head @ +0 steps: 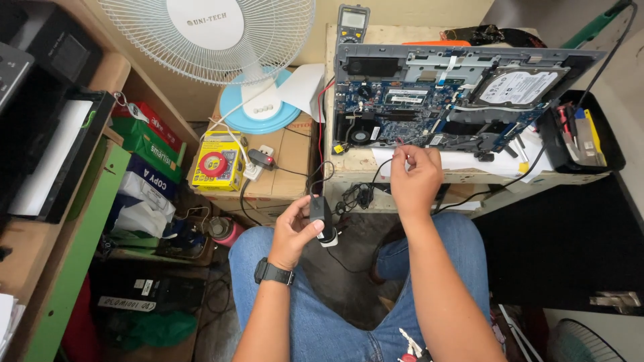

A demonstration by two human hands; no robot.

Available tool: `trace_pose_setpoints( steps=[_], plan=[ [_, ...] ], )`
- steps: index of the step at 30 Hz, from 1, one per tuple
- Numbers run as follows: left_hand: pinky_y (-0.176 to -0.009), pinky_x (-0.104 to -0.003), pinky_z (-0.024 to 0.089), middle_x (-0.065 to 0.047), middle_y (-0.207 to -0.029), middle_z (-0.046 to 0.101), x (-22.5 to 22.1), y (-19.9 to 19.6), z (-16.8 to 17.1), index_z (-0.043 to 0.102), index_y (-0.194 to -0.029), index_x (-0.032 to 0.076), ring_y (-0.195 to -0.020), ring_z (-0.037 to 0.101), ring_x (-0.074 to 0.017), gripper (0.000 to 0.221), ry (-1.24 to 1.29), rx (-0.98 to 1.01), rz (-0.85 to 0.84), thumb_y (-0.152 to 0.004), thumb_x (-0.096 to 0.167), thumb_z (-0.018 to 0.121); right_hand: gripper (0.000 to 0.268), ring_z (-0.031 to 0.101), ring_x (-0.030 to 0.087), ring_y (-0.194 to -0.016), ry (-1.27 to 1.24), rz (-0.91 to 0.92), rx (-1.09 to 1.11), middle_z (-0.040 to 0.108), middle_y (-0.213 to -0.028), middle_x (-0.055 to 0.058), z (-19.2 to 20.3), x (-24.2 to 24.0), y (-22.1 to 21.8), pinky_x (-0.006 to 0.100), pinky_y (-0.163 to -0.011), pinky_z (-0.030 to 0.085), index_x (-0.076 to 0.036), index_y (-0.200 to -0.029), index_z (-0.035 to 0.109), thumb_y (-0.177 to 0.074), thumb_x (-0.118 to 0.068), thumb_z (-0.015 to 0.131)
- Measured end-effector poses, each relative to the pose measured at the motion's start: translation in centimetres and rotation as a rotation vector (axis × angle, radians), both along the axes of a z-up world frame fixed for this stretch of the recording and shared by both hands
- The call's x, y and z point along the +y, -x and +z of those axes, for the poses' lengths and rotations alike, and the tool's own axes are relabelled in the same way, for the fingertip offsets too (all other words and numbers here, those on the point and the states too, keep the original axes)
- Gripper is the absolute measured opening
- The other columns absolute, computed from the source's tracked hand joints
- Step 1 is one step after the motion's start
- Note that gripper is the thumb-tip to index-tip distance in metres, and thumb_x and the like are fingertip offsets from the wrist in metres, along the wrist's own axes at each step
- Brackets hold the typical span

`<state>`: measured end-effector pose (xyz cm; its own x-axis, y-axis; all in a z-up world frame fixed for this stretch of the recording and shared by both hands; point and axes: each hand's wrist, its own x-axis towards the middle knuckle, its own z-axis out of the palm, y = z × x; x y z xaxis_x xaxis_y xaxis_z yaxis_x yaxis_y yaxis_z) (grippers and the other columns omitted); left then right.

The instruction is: Reassembling a laptop by connecting internal components and attaching the bottom cover.

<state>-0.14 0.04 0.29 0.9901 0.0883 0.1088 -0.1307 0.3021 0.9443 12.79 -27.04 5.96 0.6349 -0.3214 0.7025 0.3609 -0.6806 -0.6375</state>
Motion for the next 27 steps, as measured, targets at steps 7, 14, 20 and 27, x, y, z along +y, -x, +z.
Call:
trace_pose_setpoints(
  steps=[7, 14, 20, 27],
  plan=[
    [-0.089, -0.029, 0.066, -0.013, -0.120, 0.084, 0.0, 0.0, -0.1, 0.073, -0.155, -0.003, -0.108, 0.078, -0.0168, 0.076, -0.024, 0.002, 0.001, -0.087, 0.017, 0.102, 0.006, 0.070, 0.026, -0.067, 0.002, -0.006, 0.002, 0.062, -0.082, 0.004, -0.6, -0.1, -0.2, 0.036, -0.069, 0.059, -0.014, -0.097, 0.090, -0.094, -0.012, 0.094],
    [-0.089, -0.031, 0.066, -0.014, -0.119, 0.084, -0.2, 0.0, 0.0, 0.073, -0.156, -0.003, -0.108, 0.077, -0.0182, 0.077, -0.040, 0.015, 0.009, -0.087, 0.018, 0.102, 0.011, 0.073, 0.030, -0.072, -0.020, 0.079, -0.031, 0.067, -0.087, 0.009, -0.6, 1.0, 2.0, 0.037, -0.070, 0.059, -0.008, -0.109, 0.092, -0.098, -0.007, 0.090],
    [-0.090, -0.031, 0.066, -0.014, -0.119, 0.083, -0.2, -0.3, -1.1, 0.073, -0.154, -0.003, -0.108, 0.077, -0.0188, 0.079, -0.033, 0.025, 0.044, -0.084, 0.018, 0.104, 0.018, 0.076, 0.028, -0.075, 0.019, 0.226, -0.005, 0.076, -0.099, 0.007, -1.5, 1.8, 4.7, 0.037, -0.068, 0.061, -0.012, -0.117, 0.093, -0.101, -0.005, 0.086],
    [-0.090, -0.030, 0.067, -0.007, -0.116, 0.078, -0.6, 0.0, 0.4, 0.075, -0.152, -0.002, -0.107, 0.073, -0.0155, 0.075, -0.048, 0.036, 0.071, -0.085, 0.016, 0.102, 0.036, 0.080, 0.030, -0.096, 0.047, 0.231, -0.038, 0.070, -0.146, 0.016, -0.8, 4.2, 6.2, 0.036, -0.069, 0.069, -0.002, -0.137, 0.083, -0.101, 0.000, 0.083]
  ],
)
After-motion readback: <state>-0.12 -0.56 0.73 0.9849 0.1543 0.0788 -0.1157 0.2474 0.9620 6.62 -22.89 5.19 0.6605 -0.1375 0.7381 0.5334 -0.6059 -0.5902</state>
